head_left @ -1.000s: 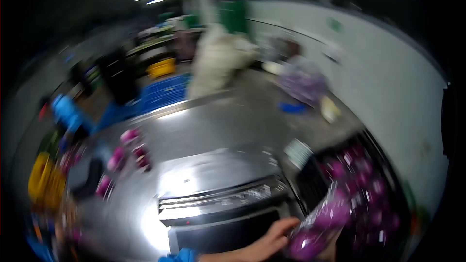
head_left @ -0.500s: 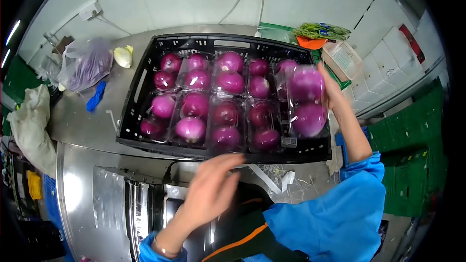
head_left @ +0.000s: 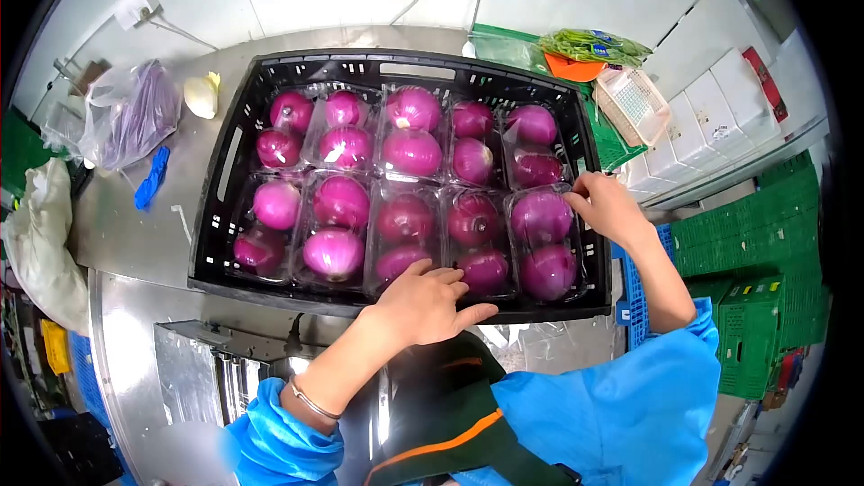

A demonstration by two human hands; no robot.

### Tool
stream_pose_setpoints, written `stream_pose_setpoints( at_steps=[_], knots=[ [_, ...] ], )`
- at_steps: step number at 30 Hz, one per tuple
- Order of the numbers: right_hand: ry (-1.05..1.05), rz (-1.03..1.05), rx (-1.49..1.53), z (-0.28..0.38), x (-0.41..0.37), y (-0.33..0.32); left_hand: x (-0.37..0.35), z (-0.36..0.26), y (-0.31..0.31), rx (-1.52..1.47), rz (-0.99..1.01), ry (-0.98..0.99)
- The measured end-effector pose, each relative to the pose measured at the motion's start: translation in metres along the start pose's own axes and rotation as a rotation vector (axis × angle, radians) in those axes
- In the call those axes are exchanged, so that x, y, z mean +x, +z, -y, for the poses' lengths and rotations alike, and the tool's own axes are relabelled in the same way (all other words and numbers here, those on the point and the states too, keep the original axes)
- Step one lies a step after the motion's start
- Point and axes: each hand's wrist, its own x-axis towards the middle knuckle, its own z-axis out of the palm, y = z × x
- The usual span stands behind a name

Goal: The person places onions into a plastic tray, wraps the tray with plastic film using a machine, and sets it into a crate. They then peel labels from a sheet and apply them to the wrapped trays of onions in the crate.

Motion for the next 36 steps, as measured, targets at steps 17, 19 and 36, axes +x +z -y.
stream_pose_setpoints(
  at_steps=[17,19,36],
  knots=[
    [-0.292,0.017,0.157,0.038,0.005,0.034,-0.003,0.004,-0.003,-0.025,-0.107,0.023],
    [-0.211,0.033,0.201,0.022,-0.002,0.041,-0.003,0.003,-0.007,-0.019,-0.066,0.004],
    [0.078,-0.267,0.097,-0.032,0.107,0.092,-0.006,0.003,-0.003,-0.103,-0.149,-0.116]
  ],
)
